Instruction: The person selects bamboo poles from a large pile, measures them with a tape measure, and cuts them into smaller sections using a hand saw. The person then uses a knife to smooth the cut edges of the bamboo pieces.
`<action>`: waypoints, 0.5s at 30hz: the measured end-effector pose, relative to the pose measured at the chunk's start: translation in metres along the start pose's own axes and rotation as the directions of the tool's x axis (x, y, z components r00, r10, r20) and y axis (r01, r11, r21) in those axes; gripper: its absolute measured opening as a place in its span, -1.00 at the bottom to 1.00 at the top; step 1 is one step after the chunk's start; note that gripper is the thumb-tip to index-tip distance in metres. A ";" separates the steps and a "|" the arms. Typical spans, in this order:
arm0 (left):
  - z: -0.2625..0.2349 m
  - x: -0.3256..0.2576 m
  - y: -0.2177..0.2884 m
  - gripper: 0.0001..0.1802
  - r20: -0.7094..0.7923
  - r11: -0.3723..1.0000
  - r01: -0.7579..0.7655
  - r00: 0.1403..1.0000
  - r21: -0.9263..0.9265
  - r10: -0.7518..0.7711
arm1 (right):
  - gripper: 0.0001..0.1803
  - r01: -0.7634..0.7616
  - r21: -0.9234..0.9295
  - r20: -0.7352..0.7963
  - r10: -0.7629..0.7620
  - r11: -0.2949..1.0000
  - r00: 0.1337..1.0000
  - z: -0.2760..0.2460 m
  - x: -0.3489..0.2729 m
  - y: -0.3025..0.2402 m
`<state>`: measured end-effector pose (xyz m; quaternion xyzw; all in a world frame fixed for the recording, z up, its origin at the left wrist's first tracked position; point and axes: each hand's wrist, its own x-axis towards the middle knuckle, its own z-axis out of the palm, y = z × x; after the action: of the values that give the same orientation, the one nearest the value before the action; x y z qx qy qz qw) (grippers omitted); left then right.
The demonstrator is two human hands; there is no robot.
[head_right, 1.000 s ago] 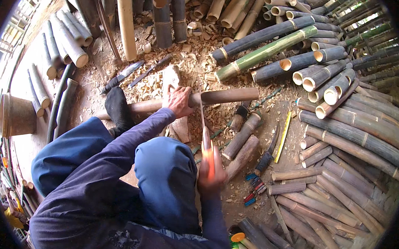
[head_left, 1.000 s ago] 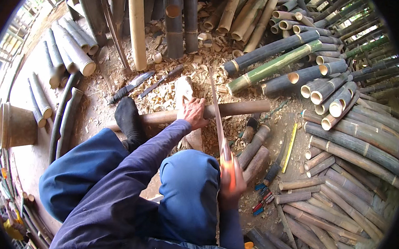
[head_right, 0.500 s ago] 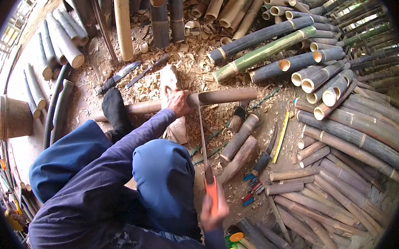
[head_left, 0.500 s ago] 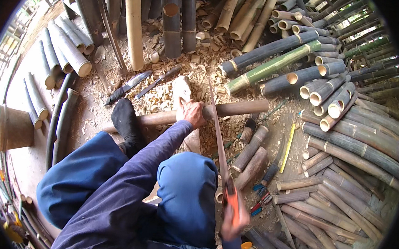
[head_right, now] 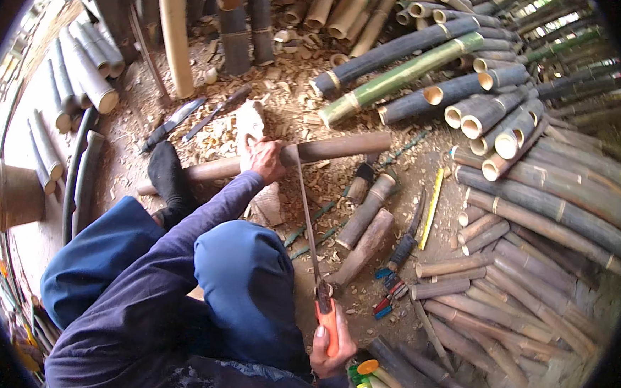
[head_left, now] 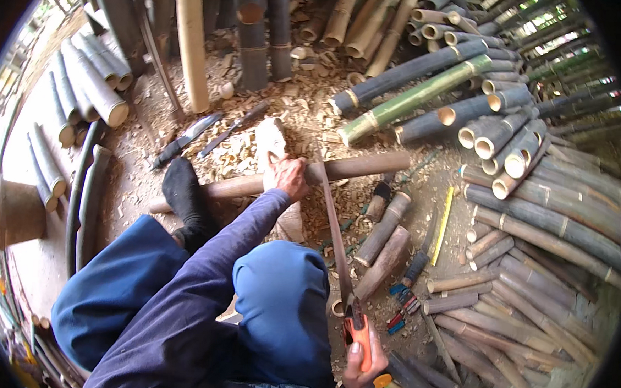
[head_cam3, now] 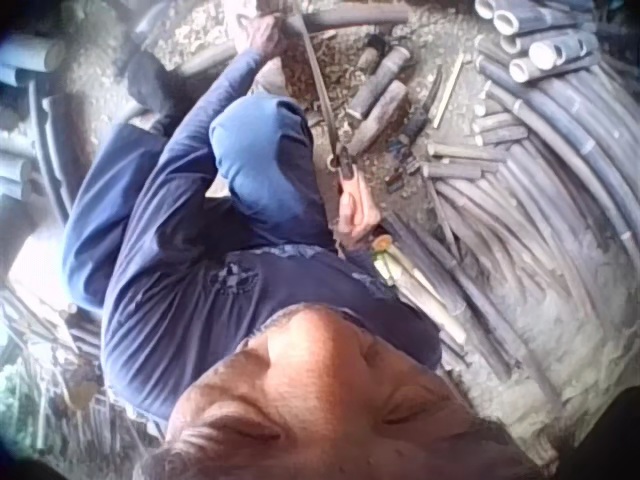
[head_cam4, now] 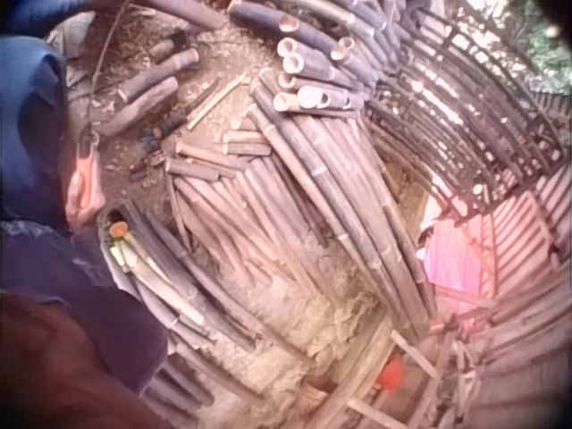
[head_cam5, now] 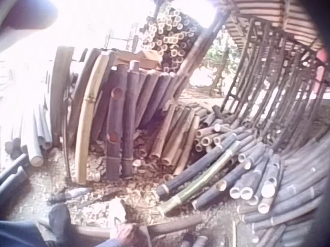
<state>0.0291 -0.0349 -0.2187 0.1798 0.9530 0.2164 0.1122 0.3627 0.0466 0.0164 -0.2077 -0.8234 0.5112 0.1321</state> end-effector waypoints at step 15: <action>-0.010 -0.005 0.003 -0.68 0.091 0.999 0.011 0.996 0.050 -0.015 | -0.52 -0.033 -0.099 -0.012 0.032 0.995 0.999 0.005 -0.015 0.029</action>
<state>0.0314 -0.0378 -0.2073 0.1859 0.9531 0.1836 0.1525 0.3798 0.0468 -0.0115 -0.2301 -0.8436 0.4707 0.1177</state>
